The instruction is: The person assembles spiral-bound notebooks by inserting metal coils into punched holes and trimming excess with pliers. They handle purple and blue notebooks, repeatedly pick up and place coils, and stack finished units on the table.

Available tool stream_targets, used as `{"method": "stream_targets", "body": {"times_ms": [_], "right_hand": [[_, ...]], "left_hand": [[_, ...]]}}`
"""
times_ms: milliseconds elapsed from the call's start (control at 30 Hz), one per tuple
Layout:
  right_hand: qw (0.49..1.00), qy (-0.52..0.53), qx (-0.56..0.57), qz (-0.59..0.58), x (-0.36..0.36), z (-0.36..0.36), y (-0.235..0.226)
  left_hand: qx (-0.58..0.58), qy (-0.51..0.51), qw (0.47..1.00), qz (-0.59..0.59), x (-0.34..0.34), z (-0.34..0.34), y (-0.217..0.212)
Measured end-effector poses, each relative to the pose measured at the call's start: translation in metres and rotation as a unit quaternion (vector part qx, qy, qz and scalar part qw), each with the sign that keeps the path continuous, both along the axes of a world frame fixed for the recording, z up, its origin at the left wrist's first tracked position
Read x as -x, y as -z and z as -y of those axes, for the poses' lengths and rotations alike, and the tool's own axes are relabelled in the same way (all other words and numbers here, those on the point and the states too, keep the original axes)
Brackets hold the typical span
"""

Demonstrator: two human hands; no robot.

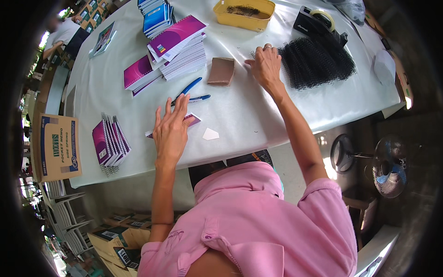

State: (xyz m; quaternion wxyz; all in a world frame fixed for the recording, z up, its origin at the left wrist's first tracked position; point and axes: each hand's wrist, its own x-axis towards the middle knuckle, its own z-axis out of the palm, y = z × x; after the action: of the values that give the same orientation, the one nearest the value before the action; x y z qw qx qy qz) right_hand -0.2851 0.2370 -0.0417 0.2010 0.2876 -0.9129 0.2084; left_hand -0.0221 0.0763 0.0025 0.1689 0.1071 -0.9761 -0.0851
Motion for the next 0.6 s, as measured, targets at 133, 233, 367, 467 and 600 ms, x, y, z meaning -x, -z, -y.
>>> {"method": "stream_targets", "body": {"times_ms": [133,233,367,467,600], "right_hand": [[0.997,-0.014,-0.054,-0.045,0.017,0.001,0.011],[0.980,-0.092,0.067,0.165,0.019,0.002,-0.009],[0.890,-0.357,0.138,0.247,-0.052,0.011,-0.054],[0.822,-0.402,0.175,0.365,-0.098,0.029,-0.058],[0.794,-0.429,0.157,0.400,-0.099,0.035,-0.049]], "left_hand": [[-0.101,-0.039,0.989,-0.096,0.001,-0.005,-0.005],[-0.052,-0.010,0.997,-0.053,-0.006,0.007,0.009],[-0.010,0.003,1.000,-0.025,-0.004,0.005,0.000],[0.006,0.010,1.000,-0.027,-0.005,0.009,-0.001],[0.003,0.012,0.999,-0.030,-0.003,0.011,-0.001]]}}
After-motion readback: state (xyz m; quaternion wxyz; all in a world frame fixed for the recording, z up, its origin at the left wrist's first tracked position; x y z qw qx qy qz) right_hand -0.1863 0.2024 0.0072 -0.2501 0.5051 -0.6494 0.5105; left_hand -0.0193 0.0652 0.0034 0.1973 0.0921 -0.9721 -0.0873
